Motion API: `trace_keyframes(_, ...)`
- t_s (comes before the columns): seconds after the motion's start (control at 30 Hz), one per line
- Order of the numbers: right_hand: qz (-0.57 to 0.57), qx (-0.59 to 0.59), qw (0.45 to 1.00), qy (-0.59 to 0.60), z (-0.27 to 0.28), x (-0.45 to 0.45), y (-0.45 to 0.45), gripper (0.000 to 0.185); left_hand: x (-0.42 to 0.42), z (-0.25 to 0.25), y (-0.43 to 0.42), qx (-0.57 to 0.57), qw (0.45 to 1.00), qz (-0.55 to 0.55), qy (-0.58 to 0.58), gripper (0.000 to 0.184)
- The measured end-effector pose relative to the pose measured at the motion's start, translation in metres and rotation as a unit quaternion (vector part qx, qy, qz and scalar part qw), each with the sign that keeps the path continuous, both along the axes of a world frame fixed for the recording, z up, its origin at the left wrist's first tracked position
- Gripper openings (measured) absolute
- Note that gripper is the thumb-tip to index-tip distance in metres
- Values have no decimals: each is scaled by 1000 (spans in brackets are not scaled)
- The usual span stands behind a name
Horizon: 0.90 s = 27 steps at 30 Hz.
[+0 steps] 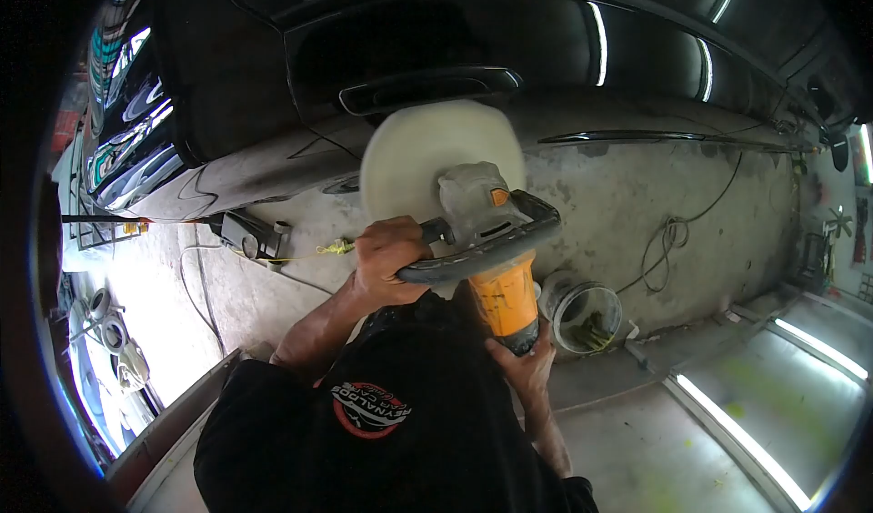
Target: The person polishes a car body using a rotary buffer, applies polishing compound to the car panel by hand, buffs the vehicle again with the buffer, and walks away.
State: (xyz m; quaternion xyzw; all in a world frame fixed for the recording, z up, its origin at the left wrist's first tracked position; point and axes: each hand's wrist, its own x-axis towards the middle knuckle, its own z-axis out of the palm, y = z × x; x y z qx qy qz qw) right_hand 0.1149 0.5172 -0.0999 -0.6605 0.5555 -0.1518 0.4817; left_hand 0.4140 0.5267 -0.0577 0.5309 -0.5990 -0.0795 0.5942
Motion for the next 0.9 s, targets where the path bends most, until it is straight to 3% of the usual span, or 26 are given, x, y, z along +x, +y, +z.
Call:
trace_keyframes(0.33,12,-24,1000,-9,14,3,-15,80,0,2,-6,-42,999,8,-6,14)
trace_keyframes(0.67,103,-9,995,-12,-3,1,-21,84,-1,4,29,24,998,52,-29,18)
trace_keyframes(0.77,90,33,995,35,-1,0,-13,93,-3,-4,30,39,997,54,-26,19)
trace_keyframes(0.9,61,47,997,31,-8,-2,-7,90,-2,-16,20,61,997,32,-32,21)
